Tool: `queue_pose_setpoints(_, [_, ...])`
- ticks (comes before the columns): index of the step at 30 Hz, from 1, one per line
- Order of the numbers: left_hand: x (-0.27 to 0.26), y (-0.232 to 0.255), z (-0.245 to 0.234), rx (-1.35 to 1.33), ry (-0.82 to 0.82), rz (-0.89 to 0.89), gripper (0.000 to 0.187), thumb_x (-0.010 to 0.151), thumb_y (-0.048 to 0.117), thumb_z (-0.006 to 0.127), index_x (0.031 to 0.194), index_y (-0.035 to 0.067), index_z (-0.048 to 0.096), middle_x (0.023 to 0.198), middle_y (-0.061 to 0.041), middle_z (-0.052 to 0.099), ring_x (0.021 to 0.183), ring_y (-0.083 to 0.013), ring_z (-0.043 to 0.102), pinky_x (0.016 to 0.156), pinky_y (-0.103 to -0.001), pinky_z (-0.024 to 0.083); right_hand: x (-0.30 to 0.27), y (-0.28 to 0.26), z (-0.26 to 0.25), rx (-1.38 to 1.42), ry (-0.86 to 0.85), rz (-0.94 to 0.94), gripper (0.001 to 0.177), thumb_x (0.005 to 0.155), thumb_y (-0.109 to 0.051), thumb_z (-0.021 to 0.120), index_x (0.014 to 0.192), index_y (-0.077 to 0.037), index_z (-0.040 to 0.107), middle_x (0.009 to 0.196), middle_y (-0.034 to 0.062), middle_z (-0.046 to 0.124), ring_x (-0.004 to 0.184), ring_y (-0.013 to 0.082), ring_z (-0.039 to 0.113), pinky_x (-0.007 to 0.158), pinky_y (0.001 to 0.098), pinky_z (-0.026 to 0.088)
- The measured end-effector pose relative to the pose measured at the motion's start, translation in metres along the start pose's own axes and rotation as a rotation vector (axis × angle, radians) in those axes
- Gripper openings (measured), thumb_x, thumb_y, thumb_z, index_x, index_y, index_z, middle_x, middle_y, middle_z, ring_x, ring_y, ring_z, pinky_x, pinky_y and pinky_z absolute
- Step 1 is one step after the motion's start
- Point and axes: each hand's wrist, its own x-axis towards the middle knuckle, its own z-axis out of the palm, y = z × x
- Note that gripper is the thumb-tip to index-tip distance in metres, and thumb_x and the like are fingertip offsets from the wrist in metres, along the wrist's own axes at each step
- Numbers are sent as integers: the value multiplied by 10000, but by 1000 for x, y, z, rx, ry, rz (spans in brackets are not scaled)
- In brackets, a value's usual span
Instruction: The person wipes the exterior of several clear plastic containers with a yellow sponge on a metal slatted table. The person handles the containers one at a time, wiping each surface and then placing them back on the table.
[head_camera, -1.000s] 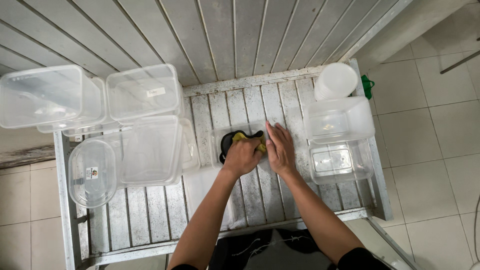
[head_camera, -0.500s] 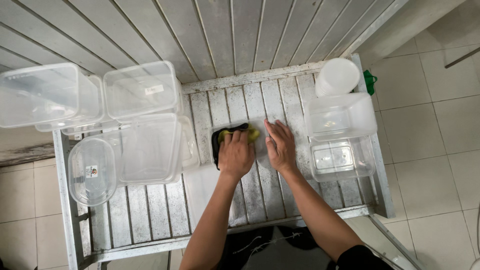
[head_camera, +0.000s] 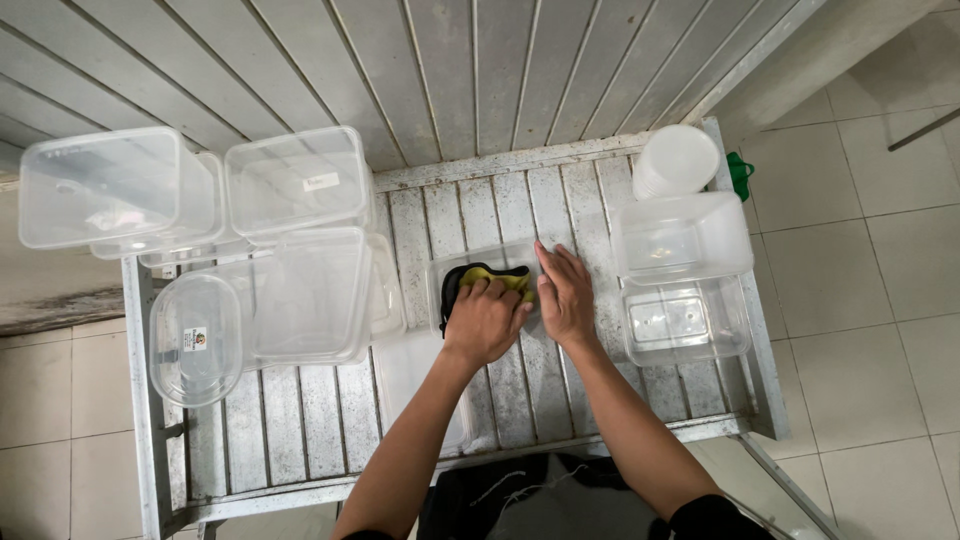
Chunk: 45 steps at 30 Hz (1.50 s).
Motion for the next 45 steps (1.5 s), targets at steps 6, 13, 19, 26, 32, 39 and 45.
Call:
queue_pose_setpoints(6, [-17, -10, -9, 54, -2, -94, 438, 1020, 456, 489, 1002, 99, 743, 1155, -155, 661, 1112, -328, 602, 946, -493, 461, -4, 7, 4, 13, -29, 5, 498, 1000, -215, 472, 1483, -140, 567, 1361, 128, 676, 1384, 328, 510, 1190, 456, 336])
queue_pose_setpoints(13, [-30, 1, 0, 304, 170, -230, 684, 996, 646, 365, 1353, 112, 601, 1448, -304, 508, 1397, -425, 425, 1184, -547, 183, 4, 9, 1, 37, -70, 25, 541, 941, -142, 577, 1482, -143, 579, 1382, 181, 642, 1355, 358, 513, 1163, 470, 343])
queue_pose_setpoints(19, [-36, 16, 8, 328, 55, -442, 830, 980, 697, 257, 1478, 62, 448, 1486, -338, 446, 1436, -426, 370, 1184, -636, -65, 13, 0, 4, 43, -87, 217, 505, 826, -123, 630, 1329, -103, 667, 1163, 143, 749, 1116, 313, 661, 985, 416, 509])
queue_pose_setpoints(26, [-29, 12, 0, 276, -99, -419, 906, 1020, 723, 232, 1519, -11, 415, 1462, -364, 460, 1451, -451, 353, 1208, -614, -37, 18, 10, 28, 105, -79, 186, 340, 911, -104, 558, 1192, -35, 736, 884, 221, 725, 785, 332, 722, 741, 418, 564])
queue_pose_setpoints(32, [-15, 12, 13, 34, -13, -204, 784, 991, 651, 206, 1519, 110, 418, 1584, -230, 384, 1501, -379, 300, 1218, -653, -25, 25, 14, 30, 219, -141, 371, 299, 1030, -199, 544, 1213, -34, 712, 738, 211, 680, 620, 312, 646, 620, 426, 505])
queue_pose_setpoints(39, [-5, 19, 9, 259, -124, -394, 823, 981, 689, 237, 1584, 129, 260, 1612, -247, 244, 1506, -440, 178, 1200, -617, -18, 25, 23, 21, 252, -91, 318, 363, 1010, -182, 508, 1334, -76, 630, 1113, 145, 744, 1007, 268, 718, 859, 353, 546])
queue_pose_setpoints(45, [-16, 23, 3, 260, 131, -491, 858, 982, 641, 309, 1582, 36, 207, 1671, -226, 145, 1523, -436, 149, 1180, -631, 33, 24, 22, 19, 175, -245, 396, 365, 1008, -184, 509, 1340, -122, 646, 1237, 134, 712, 1098, 262, 688, 931, 358, 526])
